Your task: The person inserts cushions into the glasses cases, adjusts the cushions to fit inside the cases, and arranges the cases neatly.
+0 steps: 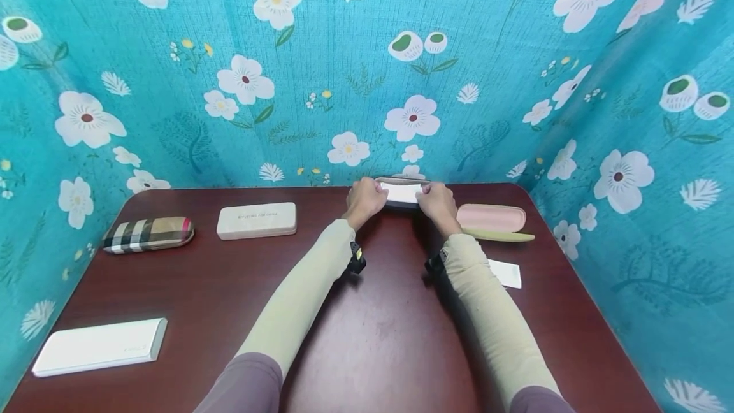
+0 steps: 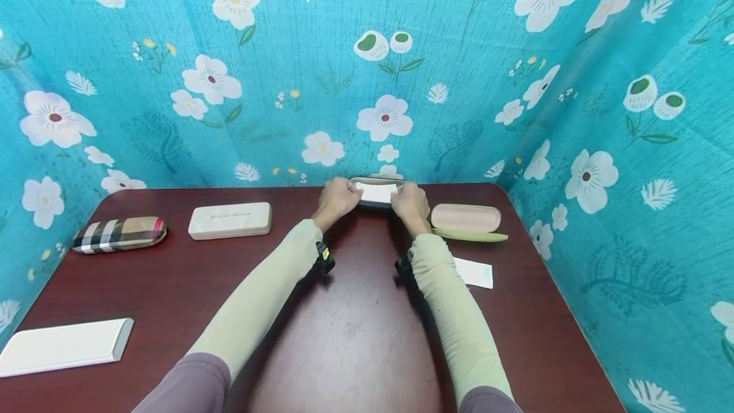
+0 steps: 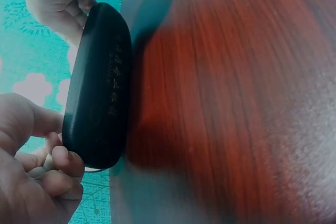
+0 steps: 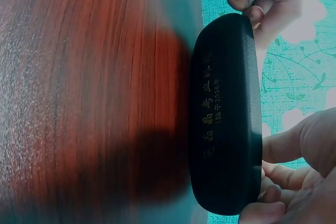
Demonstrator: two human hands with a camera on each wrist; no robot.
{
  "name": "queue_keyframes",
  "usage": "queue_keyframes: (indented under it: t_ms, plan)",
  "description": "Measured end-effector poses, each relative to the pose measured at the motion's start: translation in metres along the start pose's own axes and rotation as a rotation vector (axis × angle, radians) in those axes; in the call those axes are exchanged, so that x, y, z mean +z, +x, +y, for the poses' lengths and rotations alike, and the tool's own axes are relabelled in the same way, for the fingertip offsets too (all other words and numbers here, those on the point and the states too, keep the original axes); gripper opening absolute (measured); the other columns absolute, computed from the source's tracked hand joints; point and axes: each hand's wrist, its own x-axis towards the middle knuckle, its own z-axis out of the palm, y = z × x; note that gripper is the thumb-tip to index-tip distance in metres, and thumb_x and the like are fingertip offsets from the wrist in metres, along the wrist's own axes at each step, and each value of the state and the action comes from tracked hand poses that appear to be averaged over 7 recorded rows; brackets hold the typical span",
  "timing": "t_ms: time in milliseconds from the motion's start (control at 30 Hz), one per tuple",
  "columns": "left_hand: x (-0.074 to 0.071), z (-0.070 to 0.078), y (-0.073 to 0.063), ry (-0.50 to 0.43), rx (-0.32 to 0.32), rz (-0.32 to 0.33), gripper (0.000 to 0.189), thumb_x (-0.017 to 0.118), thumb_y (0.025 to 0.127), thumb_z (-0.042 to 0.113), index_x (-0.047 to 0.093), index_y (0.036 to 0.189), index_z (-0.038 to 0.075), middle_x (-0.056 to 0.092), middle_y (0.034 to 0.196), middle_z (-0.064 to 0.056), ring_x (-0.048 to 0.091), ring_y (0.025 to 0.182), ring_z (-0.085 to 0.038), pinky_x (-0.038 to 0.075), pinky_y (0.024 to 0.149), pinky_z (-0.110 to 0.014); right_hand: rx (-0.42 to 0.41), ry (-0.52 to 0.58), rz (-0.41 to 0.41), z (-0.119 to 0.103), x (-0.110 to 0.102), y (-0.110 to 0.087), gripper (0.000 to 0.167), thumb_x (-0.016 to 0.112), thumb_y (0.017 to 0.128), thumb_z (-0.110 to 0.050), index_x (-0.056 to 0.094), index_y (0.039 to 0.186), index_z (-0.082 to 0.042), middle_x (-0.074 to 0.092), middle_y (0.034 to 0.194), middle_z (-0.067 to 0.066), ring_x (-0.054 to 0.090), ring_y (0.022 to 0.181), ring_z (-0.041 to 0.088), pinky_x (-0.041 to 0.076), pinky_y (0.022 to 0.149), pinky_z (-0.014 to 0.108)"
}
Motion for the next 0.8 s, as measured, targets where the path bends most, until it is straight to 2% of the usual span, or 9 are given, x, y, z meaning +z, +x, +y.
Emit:
queue_keyframes:
  t_ms: [133,333,567,667,800]
  plan:
    - [0.004,-0.005,-0.004,0.04,-0.004,0.023,0.044,0.062,0.098,0.029,0.049,0.058,0.018,0.043,0.058,0.005,0.048,0.068,-0.017,0.042,0.064,-0.036,-0.007,-0.024,0.004,0.003,0.003,-0.002,0.024,0.061,0.093,-0.02,0.054,0.073,-0.012,0.044,0.07,0.001,0.045,0.072,0.022,0.034,0.063,0.037]
    - [0.004,-0.003,-0.006,0.061,0.026,0.046,0.043,0.059,0.096,0.023,0.042,0.057,0.017,0.034,0.056,0.004,0.039,0.063,-0.016,0.04,0.061,-0.036,-0.014,-0.067,0.009,0.004,0.001,-0.003,0.025,0.061,0.093,-0.019,0.052,0.071,-0.013,0.042,0.068,0.0,0.044,0.072,0.022,0.033,0.062,0.037]
    - [0.007,-0.001,-0.015,0.109,0.051,0.09,0.02,0.062,0.099,0.025,0.064,0.083,0.014,0.063,0.079,0.0,0.06,0.078,-0.02,0.05,0.077,-0.042,-0.017,-0.096,0.017,0.008,0.002,-0.006,0.022,0.059,0.095,-0.021,0.055,0.075,-0.013,0.05,0.074,0.004,0.051,0.078,0.025,0.038,0.067,0.041]
    - [0.007,-0.002,-0.016,0.148,0.099,0.121,0.023,0.061,0.099,0.023,0.059,0.078,0.012,0.058,0.071,-0.002,0.057,0.071,-0.02,0.048,0.07,-0.041,-0.029,-0.102,0.043,0.008,0.004,-0.008,0.027,0.06,0.096,-0.025,0.054,0.073,-0.014,0.05,0.075,0.004,0.051,0.082,0.026,0.039,0.067,0.042]
    - [0.008,-0.002,-0.016,0.222,0.166,0.177,0.027,0.061,0.098,0.021,0.053,0.074,0.013,0.052,0.066,-0.001,0.053,0.063,-0.019,0.046,0.061,-0.038,-0.053,-0.096,0.072,0.009,0.003,-0.009,0.024,0.061,0.097,-0.029,0.061,0.082,-0.01,0.06,0.088,0.01,0.055,0.101,0.033,0.046,0.073,0.048]
